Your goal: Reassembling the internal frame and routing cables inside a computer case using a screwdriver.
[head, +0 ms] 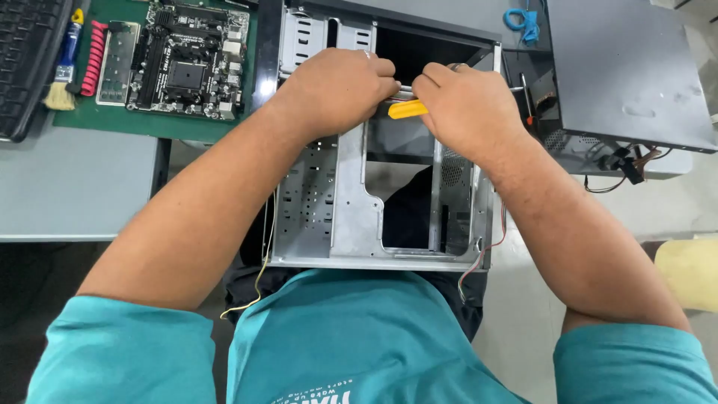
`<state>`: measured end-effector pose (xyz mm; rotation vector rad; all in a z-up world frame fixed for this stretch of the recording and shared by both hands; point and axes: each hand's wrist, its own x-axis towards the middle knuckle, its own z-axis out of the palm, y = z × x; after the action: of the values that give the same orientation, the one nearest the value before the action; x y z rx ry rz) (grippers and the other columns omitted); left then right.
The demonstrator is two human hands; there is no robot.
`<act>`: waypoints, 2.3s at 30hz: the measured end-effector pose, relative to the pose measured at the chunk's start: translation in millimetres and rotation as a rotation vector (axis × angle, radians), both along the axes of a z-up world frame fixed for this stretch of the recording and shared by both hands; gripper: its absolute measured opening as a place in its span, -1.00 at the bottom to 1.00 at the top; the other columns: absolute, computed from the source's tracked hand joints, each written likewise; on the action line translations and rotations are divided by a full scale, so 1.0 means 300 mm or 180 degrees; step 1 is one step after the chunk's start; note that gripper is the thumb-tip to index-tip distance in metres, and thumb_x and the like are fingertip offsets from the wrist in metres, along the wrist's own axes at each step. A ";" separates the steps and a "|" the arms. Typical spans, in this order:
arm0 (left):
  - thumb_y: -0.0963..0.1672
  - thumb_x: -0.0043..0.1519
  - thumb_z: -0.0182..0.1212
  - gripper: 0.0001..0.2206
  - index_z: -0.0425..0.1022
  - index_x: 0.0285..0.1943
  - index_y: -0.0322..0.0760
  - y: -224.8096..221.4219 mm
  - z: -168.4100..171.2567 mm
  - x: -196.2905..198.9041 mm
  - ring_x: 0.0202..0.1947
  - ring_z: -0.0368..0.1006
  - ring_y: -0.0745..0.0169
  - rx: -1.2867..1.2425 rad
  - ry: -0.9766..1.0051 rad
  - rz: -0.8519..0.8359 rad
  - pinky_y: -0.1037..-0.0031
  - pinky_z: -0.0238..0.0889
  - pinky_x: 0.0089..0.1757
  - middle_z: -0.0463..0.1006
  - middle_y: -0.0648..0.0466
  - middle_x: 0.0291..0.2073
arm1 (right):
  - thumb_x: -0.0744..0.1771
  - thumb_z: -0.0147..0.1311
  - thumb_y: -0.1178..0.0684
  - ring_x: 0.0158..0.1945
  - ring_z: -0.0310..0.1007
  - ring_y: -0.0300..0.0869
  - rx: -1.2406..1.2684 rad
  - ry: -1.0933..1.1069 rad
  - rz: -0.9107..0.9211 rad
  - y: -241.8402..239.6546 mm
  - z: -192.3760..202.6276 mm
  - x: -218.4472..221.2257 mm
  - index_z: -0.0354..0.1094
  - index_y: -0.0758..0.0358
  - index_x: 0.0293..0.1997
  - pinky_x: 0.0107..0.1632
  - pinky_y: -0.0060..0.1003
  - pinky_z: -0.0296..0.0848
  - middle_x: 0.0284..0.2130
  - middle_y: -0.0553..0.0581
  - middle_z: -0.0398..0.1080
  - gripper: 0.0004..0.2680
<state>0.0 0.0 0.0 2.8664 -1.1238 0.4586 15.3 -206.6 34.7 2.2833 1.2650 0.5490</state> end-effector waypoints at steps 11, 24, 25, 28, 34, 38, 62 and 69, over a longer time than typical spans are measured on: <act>-0.12 0.29 -0.16 -0.76 0.44 -0.23 -0.31 -0.002 0.001 0.001 -0.48 0.33 -0.01 0.0089 0.0116 0.0079 0.19 0.20 -0.60 0.31 0.04 -0.51 | 0.21 0.06 -0.02 -0.48 0.32 -0.17 -0.0170 0.0185 -0.0204 0.017 -0.012 -0.009 0.27 0.17 -0.24 -0.63 -0.31 0.31 -0.37 0.00 0.27 -0.83; -0.29 -0.01 -0.06 -0.86 0.38 -0.43 -0.26 -0.010 0.091 0.010 -0.59 0.31 0.01 0.0689 0.0759 0.0114 0.23 0.16 -0.64 0.26 0.10 -0.50 | 0.18 0.00 0.13 -0.55 0.25 -0.22 -0.0497 -0.0226 0.0141 0.034 0.030 0.001 0.25 0.07 -0.42 -0.68 -0.34 0.22 -0.50 -0.07 0.23 -0.95; -0.29 -0.01 -0.06 -0.86 0.38 -0.43 -0.26 -0.015 0.081 0.017 -0.59 0.31 0.01 0.0689 0.0763 0.0114 0.23 0.16 -0.64 0.26 0.10 -0.50 | 0.18 0.00 0.13 -0.55 0.25 -0.22 -0.0496 -0.0222 0.0142 0.039 0.027 0.001 0.25 0.07 -0.42 -0.68 -0.34 0.22 -0.50 -0.07 0.23 -0.95; -0.28 0.04 -0.11 -0.81 0.40 -0.36 -0.17 -0.022 0.067 0.027 -0.51 0.39 0.00 0.0724 0.0552 0.0094 0.20 0.26 -0.58 0.34 0.13 -0.47 | 0.16 0.04 0.14 -0.53 0.29 -0.23 -0.0619 -0.0275 0.0187 0.051 0.025 0.003 0.29 0.08 -0.39 -0.66 -0.36 0.27 -0.51 -0.06 0.27 -0.92; -0.18 0.06 0.00 -0.89 0.44 -0.46 -0.20 -0.011 0.054 0.034 -0.60 0.33 0.03 0.0700 0.0601 0.0124 0.26 0.18 -0.65 0.29 0.13 -0.53 | 0.17 0.09 -0.19 -0.48 0.33 -0.14 -0.0472 0.0303 -0.0039 0.039 0.012 0.039 0.25 0.12 -0.29 -0.63 -0.26 0.33 -0.41 -0.02 0.26 -0.74; -0.15 0.02 0.05 -0.92 0.47 -0.46 -0.16 -0.002 0.045 0.033 -0.63 0.33 0.04 0.0587 0.0424 0.0113 0.27 0.16 -0.65 0.28 0.17 -0.55 | 0.17 0.02 -0.12 -0.47 0.34 -0.03 -0.0070 0.0807 -0.0122 0.034 0.000 0.067 0.27 0.15 -0.34 -0.57 -0.15 0.32 -0.43 0.01 0.27 -0.80; -0.12 0.02 0.04 -0.87 0.53 -0.48 -0.03 0.023 -0.030 0.068 -0.61 0.35 0.15 0.0057 -0.0175 -0.0033 0.36 0.13 -0.67 0.33 0.27 -0.57 | 0.16 0.15 0.00 -0.37 0.32 -0.15 0.0551 0.1430 0.0035 0.005 -0.004 0.101 0.32 0.15 -0.32 -0.39 -0.28 0.27 -0.43 -0.02 0.34 -0.84; -0.15 -0.05 0.09 -0.88 0.55 -0.43 -0.13 0.025 -0.052 0.090 -0.47 0.35 0.10 -0.0381 -0.0013 -0.0340 0.26 0.19 -0.52 0.37 0.20 -0.51 | 0.22 0.05 -0.11 -0.45 0.35 -0.12 0.0044 0.0677 0.0373 0.005 -0.036 0.128 0.27 0.09 -0.35 -0.47 -0.24 0.30 -0.47 -0.07 0.32 -0.85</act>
<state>26.9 7.4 -15.5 2.6897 -1.1994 0.5080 53.6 -205.3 23.9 2.3392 1.5075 0.3623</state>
